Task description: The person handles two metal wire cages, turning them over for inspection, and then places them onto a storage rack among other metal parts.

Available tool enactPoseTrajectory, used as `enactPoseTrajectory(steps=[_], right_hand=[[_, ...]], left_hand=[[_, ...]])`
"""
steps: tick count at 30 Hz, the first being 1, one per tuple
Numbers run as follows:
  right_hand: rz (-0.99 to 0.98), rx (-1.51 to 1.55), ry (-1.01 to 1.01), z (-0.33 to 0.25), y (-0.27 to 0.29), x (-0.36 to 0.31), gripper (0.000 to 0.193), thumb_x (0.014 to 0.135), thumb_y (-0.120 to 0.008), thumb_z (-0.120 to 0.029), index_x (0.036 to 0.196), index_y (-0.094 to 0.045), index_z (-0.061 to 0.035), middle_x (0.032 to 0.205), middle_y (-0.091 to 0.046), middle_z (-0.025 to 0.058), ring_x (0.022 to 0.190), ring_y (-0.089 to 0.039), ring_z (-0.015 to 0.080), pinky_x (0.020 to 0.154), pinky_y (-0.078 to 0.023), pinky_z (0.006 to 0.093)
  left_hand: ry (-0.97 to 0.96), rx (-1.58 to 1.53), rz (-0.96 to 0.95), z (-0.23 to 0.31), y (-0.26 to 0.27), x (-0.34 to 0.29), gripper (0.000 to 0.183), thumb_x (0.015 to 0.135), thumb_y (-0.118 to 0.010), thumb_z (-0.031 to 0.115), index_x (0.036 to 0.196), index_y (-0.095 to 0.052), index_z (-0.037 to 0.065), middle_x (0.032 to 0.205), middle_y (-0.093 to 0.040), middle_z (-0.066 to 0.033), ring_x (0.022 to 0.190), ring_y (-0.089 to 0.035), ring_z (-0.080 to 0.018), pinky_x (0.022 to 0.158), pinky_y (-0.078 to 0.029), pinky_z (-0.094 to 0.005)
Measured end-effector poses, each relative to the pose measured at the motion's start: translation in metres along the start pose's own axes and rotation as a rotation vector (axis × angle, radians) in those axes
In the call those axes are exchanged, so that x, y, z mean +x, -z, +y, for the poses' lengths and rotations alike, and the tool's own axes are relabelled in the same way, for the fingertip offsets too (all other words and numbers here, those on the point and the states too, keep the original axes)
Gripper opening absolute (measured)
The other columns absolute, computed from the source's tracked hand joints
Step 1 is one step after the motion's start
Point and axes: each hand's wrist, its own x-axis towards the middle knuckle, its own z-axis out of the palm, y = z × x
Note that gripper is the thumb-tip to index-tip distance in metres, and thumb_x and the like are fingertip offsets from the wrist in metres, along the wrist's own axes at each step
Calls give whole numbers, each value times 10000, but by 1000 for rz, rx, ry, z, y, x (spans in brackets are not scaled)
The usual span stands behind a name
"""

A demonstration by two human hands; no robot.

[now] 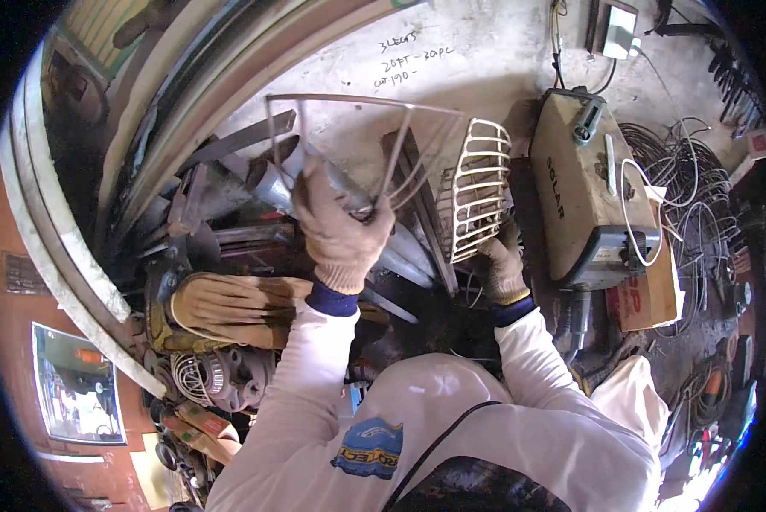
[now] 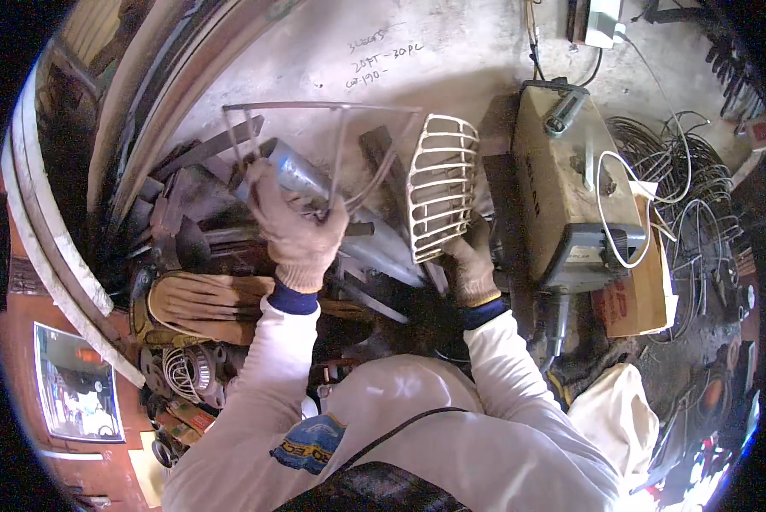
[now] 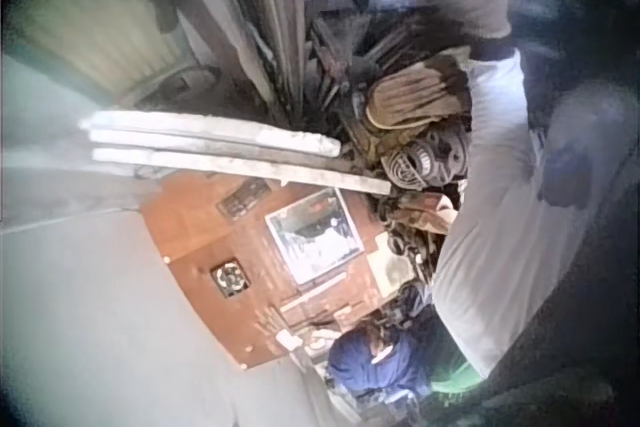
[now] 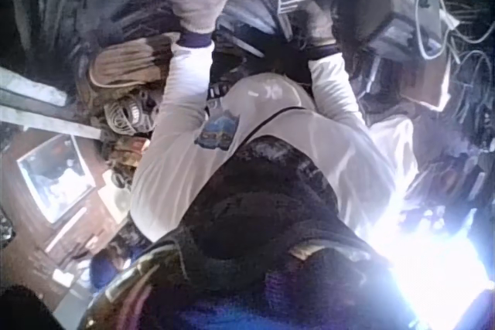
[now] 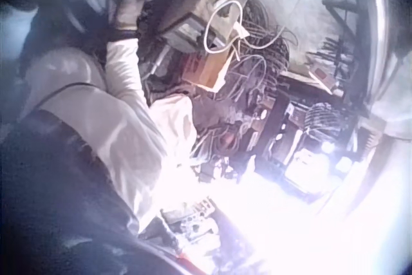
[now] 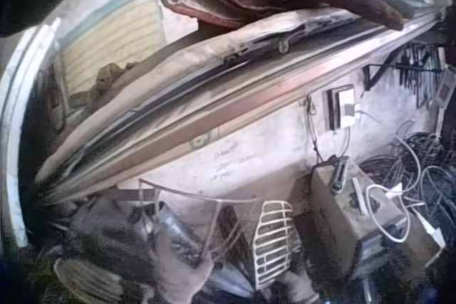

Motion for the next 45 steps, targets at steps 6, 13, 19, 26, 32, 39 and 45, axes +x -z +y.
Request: enactPoseTrajectory(steps=[6, 13, 19, 26, 32, 39, 45], right_hand=[[91, 19, 17, -10, 4, 10, 772, 746, -766, -210, 1412, -398, -81, 1248, -575, 106, 1100, -625, 287, 883, -586, 478], [216, -24, 50, -27, -16, 31, 795, 764, -782, -196, 1423, -374, -15, 1278, -579, 131, 1095, -626, 265, 923, -543, 396], [374, -599, 170, -37, -41, 76, 752, 720, -793, -265, 1329, -464, 27, 1235, -628, 188, 1102, -626, 288, 990, -468, 372], [560, -718, 525, -29, -62, 135, 843, 676, -863, -179, 1308, -369, 81, 1184, -533, 172, 1079, -560, 236, 961, -481, 340], [613, -571, 660, -34, -80, 183, 829, 680, -867, -183, 1301, -370, 53, 1239, -461, 212, 1115, -530, 289, 989, -468, 387], [783, -754, 688, -2, -91, 207, 785, 706, -863, -280, 1315, -442, -21, 1447, -319, 266, 1287, -447, 422, 1098, -371, 457], [733, -769, 906, 16, -70, 224, 624, 734, -832, -332, 1260, -589, -99, 1253, -589, 197, 1284, -424, 454, 1123, -317, 455]], left_hand=[[-16, -178, -75, 2, -47, 29, 951, 674, -844, 107, 1456, -314, -8, 1375, -372, -292, 1193, -491, -390, 906, -540, -433], [164, -383, 83, -24, -103, 69, 959, 716, -795, 98, 1497, -246, 4, 1394, -352, -301, 1175, -517, -406, 977, -533, -430], [-137, -260, 184, -92, -126, 96, 962, 750, -786, 73, 1498, -184, 3, 1497, -270, -295, 1214, -503, -437, 979, -527, -491], [-160, -220, 265, -120, -144, 107, 935, 780, -770, 205, 1486, -195, -8, 1464, -297, -290, 1216, -505, -427, 1029, -479, -513], [-220, -97, 291, -145, -144, 128, 884, 870, -726, 328, 1465, -196, -55, 1362, -389, -330, 1208, -507, -380, 1014, -487, -481], [-73, -227, 186, -156, -148, 130, 910, 845, -758, 417, 1470, -234, 15, 1362, -404, -275, 1106, -567, -325, 1005, -470, -482], [26, -262, 92, -149, -143, 123, 788, 815, -784, 252, 1425, -359, -11, 1185, -525, -203, 973, -605, -277, 913, -526, -428]])
